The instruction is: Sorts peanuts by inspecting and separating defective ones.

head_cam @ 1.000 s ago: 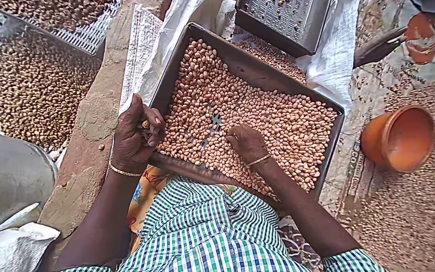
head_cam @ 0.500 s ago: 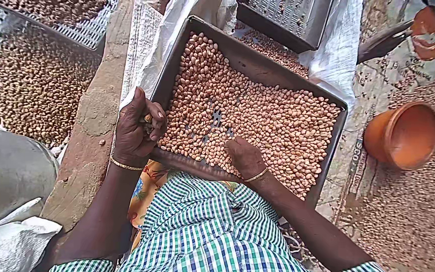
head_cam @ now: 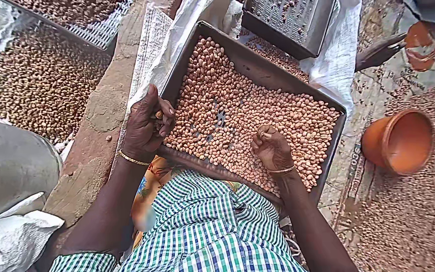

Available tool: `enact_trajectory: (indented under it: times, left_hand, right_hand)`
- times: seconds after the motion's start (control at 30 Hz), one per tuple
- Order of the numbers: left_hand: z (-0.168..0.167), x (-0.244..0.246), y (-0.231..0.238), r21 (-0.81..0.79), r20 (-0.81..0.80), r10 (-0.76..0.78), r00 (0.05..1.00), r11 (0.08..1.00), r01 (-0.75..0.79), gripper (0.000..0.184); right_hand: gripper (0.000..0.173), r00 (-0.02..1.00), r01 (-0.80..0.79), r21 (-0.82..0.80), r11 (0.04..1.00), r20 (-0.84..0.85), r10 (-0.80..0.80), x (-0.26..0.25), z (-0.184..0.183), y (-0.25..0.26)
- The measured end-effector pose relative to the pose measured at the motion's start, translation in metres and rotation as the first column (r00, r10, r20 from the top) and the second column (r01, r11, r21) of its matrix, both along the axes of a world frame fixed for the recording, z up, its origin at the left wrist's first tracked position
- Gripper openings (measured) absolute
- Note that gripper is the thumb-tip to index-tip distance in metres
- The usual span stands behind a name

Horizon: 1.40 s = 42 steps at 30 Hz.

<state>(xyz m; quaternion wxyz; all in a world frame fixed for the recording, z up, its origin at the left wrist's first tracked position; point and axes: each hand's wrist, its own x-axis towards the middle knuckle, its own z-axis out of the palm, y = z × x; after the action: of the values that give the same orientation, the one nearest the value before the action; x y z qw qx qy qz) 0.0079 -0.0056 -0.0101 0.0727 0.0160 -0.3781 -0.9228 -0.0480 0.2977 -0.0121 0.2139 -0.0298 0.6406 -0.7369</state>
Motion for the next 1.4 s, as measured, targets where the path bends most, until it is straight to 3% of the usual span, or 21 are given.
enact_trajectory:
  times: [0.03,0.1,0.2,0.27,0.33,0.43,0.5,0.6,0.87,0.93,0.97,1.0,1.03,1.13,1.2,1.27,1.33,1.4]
  left_hand:
    - [0.0,-0.001,0.001,-0.001,-0.005,-0.005,1.0,1.0,0.005,0.058]
    - [0.001,-0.004,0.003,0.004,-0.012,0.002,1.0,1.0,-0.002,0.059]
    - [0.002,-0.002,0.002,0.037,-0.006,0.027,1.0,0.999,-0.026,0.06]
    - [0.002,0.001,0.003,0.05,-0.002,0.054,0.999,0.997,-0.054,0.06]
    - [0.003,0.002,0.004,0.025,-0.001,0.054,0.999,0.998,-0.054,0.058]
    - [0.003,-0.001,0.005,0.066,0.015,0.09,0.996,0.994,-0.091,0.059]
    - [0.003,0.0,0.004,0.076,0.025,0.099,0.995,0.992,-0.101,0.059]
    - [0.004,0.0,0.005,0.08,0.034,0.117,0.993,0.99,-0.119,0.059]
    - [0.006,0.001,0.005,0.12,0.047,0.211,0.976,0.969,-0.215,0.064]
    - [0.007,0.001,0.005,0.136,0.053,0.204,0.977,0.968,-0.21,0.064]
    - [0.007,0.001,0.003,0.152,0.046,0.198,0.979,0.967,-0.203,0.064]
    - [0.006,0.002,0.002,0.168,0.04,0.193,0.98,0.966,-0.197,0.064]
    - [0.005,0.004,0.002,0.183,0.034,0.187,0.982,0.965,-0.19,0.064]
    - [0.006,0.0,0.004,0.184,0.024,0.191,0.981,0.964,-0.192,0.065]
    - [0.007,0.001,0.004,0.167,0.039,0.209,0.977,0.963,-0.212,0.064]
    - [0.007,0.002,0.004,0.154,0.05,0.204,0.978,0.966,-0.21,0.064]
    - [0.006,0.001,0.004,0.162,0.051,0.2,0.978,0.965,-0.206,0.065]
    - [0.006,0.001,0.004,0.172,0.048,0.193,0.98,0.965,-0.198,0.065]
  right_hand:
    - [0.028,0.999,0.015,-0.081,0.997,0.034,-0.012,-0.003,-0.002,0.004]
    - [0.031,0.996,0.045,-0.065,0.997,0.074,-0.04,-0.009,0.003,-0.006]
    - [0.02,0.996,-0.084,0.22,0.972,0.031,0.079,-0.007,0.018,-0.028]
    - [0.007,0.968,-0.168,0.49,0.856,-0.085,0.238,-0.01,0.022,-0.041]
    - [0.011,0.889,-0.157,0.671,0.724,-0.222,0.399,-0.011,0.021,-0.061]
    - [0.012,0.702,-0.031,0.792,0.61,-0.417,0.578,-0.004,0.003,-0.085]
    - [0.01,0.627,0.049,0.857,0.513,-0.426,0.652,0.003,-0.005,-0.092]
    - [0.016,0.681,0.034,0.938,0.345,-0.274,0.679,0.005,0.004,-0.093]
    - [0.011,0.693,-0.095,0.84,0.535,-0.33,0.641,-0.023,-0.004,-0.07]
    - [0.006,0.832,-0.223,0.621,0.751,-0.28,0.479,-0.03,-0.001,-0.059]
    - [0.012,0.92,-0.25,0.381,0.89,-0.194,0.341,-0.031,0.0,-0.055]
    - [0.019,0.962,-0.249,0.171,0.953,-0.071,0.264,-0.031,0.001,-0.054]
    - [0.021,0.967,-0.253,0.106,0.962,0.013,0.253,-0.028,0.001,-0.052]
    - [0.01,0.971,-0.233,0.331,0.914,0.036,0.234,-0.022,0.0,-0.064]
    - [0.009,0.924,-0.208,0.614,0.761,-0.133,0.359,-0.019,0.002,-0.072]
    - [0.018,0.784,-0.098,0.82,0.564,-0.285,0.551,-0.012,0.003,-0.081]
    - [0.018,0.691,-0.018,0.902,0.43,-0.3,0.658,-0.007,-0.001,-0.088]
    - [0.016,0.678,-0.02,0.893,0.45,-0.318,0.663,-0.008,-0.003,-0.087]
